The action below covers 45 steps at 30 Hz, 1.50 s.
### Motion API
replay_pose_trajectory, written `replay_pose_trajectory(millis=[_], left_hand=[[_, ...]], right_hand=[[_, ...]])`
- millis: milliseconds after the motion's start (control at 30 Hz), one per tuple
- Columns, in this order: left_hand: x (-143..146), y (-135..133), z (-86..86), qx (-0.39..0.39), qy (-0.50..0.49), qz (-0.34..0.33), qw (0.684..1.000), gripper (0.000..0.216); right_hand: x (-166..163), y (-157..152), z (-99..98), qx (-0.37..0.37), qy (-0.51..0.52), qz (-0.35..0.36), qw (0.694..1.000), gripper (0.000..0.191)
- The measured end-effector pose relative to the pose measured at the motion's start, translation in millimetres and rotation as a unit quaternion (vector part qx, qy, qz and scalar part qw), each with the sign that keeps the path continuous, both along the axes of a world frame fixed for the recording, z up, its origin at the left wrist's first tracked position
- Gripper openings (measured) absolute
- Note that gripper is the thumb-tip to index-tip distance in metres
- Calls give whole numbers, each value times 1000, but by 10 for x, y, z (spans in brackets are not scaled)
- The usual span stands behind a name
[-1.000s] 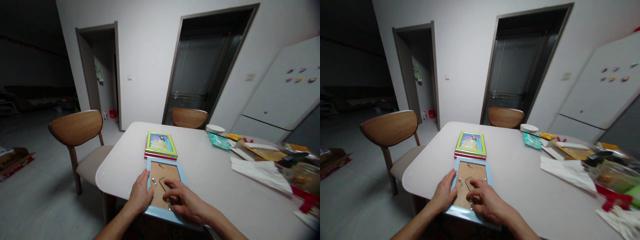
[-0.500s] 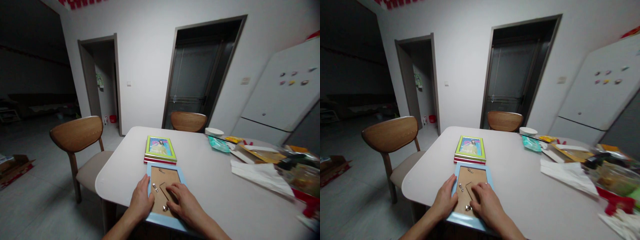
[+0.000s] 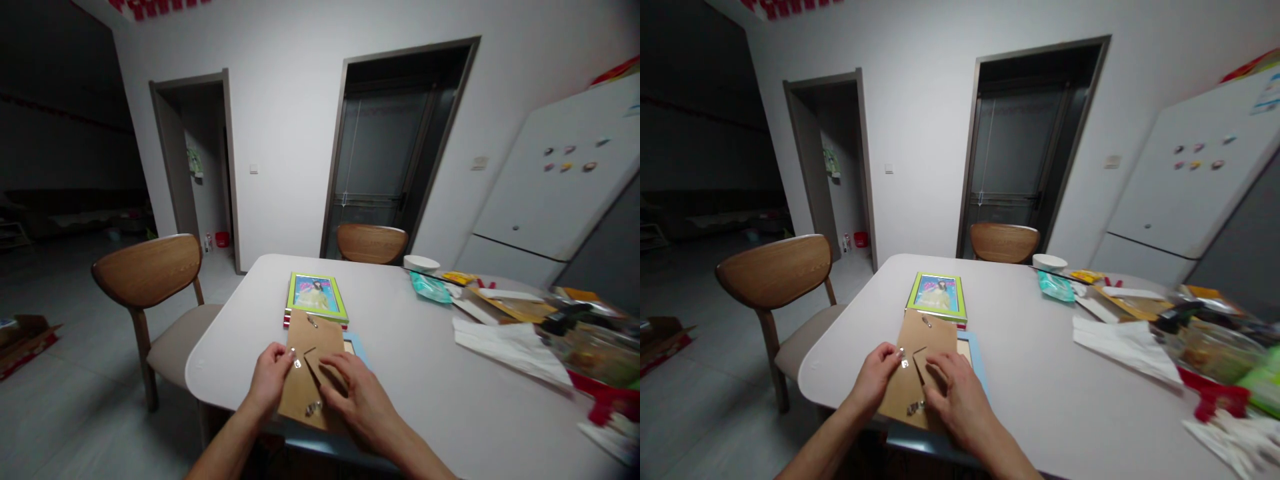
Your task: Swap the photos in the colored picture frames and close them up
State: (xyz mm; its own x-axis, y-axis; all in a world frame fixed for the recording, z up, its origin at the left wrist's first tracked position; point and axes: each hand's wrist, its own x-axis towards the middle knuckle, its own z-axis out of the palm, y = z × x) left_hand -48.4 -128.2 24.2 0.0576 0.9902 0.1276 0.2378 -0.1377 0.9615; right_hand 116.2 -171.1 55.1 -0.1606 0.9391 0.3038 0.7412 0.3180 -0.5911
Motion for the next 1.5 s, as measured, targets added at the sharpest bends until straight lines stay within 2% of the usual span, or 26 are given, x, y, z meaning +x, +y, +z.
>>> replay_pose_trajectory(millis=[67, 167, 267, 333, 400, 500, 567, 633, 733, 767, 833, 867, 933, 1000, 1100, 1167, 1233, 1333, 1500], left_hand=[[-167, 19, 28, -19, -20, 18, 999, 32], [-533, 59, 32, -37, -26, 49, 998, 39], [-903, 125, -32, -49, 2, 72, 996, 39], [-1083, 178, -103, -52, 34, 81, 995, 37], [-1193, 229, -164, -45, 73, 91, 992, 32], [-1218, 268, -181, -17, 132, 116, 984, 24], [-1122, 233, -144, 14, 161, 128, 978, 28], [-912, 124, -95, 49, 177, 121, 976, 34], [-412, -163, -44, 88, 182, 45, 978, 39], [-223, -270, -32, 113, 184, -25, 976, 44], [128, -456, -3, 147, 186, -119, 964, 57], [272, -525, 18, 166, 190, -143, 957, 60], [470, -605, 78, 196, 204, -165, 945, 57], [540, -628, 154, 220, 222, -186, 932, 48], [453, -603, 259, 254, 227, -184, 922, 35], [307, -565, 292, 260, 200, -124, 937, 34], [120, -522, 280, 230, 157, -41, 959, 36], [-176, -477, 159, 157, 116, 50, 980, 39], [-466, -485, -145, 90, 173, 69, 978, 42]], right_hand=[[58, 18, -15, 7, 18, -5, 1000, 32], [293, 82, -141, 0, -19, -69, 997, 36], [535, 134, -331, -55, -92, -146, 983, 46], [626, 156, -439, -89, -125, -170, 974, 51], [665, 181, -502, -97, -135, -172, 971, 52], [690, 223, -494, -99, -116, -178, 972, 52], [699, 231, -429, -125, -61, -199, 970, 53], [683, 205, -329, -177, 69, -200, 961, 57], [590, 122, -151, -249, 316, -155, 902, 65], [547, 93, -93, -256, 372, -142, 881, 67], [462, 46, 3, -246, 434, -138, 856, 69], [427, 29, 38, -237, 449, -138, 851, 68], [384, 9, 80, -227, 462, -129, 847, 67], [375, 1, 83, -230, 464, -114, 848, 68], [428, 10, 20, -224, 440, -114, 862, 74], [512, 32, -62, -211, 387, -135, 887, 74], [631, 67, -168, -187, 304, -162, 920, 67], [821, 124, -341, -144, 149, -198, 958, 55], [958, 157, -540, -97, -26, -249, 963, 51]])
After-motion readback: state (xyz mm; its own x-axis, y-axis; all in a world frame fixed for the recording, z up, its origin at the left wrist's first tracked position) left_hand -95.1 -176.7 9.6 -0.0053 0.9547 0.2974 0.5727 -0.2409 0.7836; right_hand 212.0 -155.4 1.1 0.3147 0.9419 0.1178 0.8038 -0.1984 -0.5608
